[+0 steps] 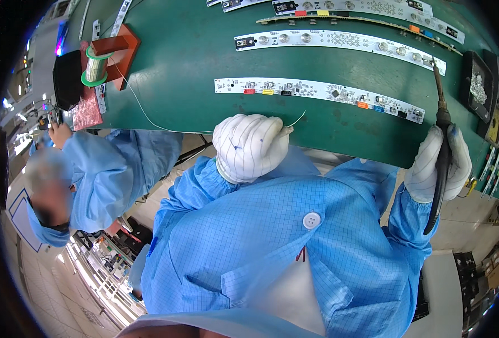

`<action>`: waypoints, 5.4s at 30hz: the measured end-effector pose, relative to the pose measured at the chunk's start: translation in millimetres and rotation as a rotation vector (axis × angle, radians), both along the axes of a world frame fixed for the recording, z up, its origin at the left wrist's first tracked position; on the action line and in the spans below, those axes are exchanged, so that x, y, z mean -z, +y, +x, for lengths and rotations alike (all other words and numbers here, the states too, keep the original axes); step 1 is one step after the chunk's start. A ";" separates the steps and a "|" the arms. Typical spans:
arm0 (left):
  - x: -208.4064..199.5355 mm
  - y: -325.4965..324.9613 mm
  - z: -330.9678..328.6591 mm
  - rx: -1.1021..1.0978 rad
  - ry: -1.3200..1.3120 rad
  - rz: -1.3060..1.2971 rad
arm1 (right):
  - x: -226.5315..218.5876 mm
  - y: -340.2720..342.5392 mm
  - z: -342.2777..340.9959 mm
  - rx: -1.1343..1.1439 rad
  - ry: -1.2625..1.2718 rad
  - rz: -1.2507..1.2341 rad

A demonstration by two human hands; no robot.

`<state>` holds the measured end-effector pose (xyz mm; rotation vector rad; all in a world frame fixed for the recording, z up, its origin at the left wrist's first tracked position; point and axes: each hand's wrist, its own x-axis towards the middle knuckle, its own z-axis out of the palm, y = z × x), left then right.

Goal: Soldering electronic components onto narrow circuit boards at a manual assembly station.

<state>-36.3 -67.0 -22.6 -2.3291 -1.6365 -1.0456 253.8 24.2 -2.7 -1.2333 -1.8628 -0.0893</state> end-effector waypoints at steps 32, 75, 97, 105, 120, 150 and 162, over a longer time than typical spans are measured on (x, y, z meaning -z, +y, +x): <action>-17.0 66.1 90.0 0.171 0.012 -0.184 | -40.8 44.3 66.4 -0.197 0.576 -0.732; -5.4 66.5 100.6 -0.026 0.024 -0.249 | -10.8 45.4 58.8 -0.431 0.693 -0.668; -26.6 29.3 -34.0 -0.343 0.431 -0.170 | -1.2 20.4 35.4 0.080 0.495 -0.552; -52.6 40.3 -17.7 -0.610 -0.879 -0.715 | 2.1 18.2 13.5 -0.023 -0.037 -0.235; -34.4 34.6 -35.4 -0.285 -1.561 -0.477 | -4.7 10.9 12.7 -0.150 0.926 -0.540; -22.7 47.1 -35.9 -0.021 -1.756 -0.494 | 13.3 16.0 37.7 -0.346 0.944 -0.442; -27.4 40.8 -34.8 -0.033 -1.677 -0.477 | 1.4 14.1 21.5 -0.127 0.680 -0.388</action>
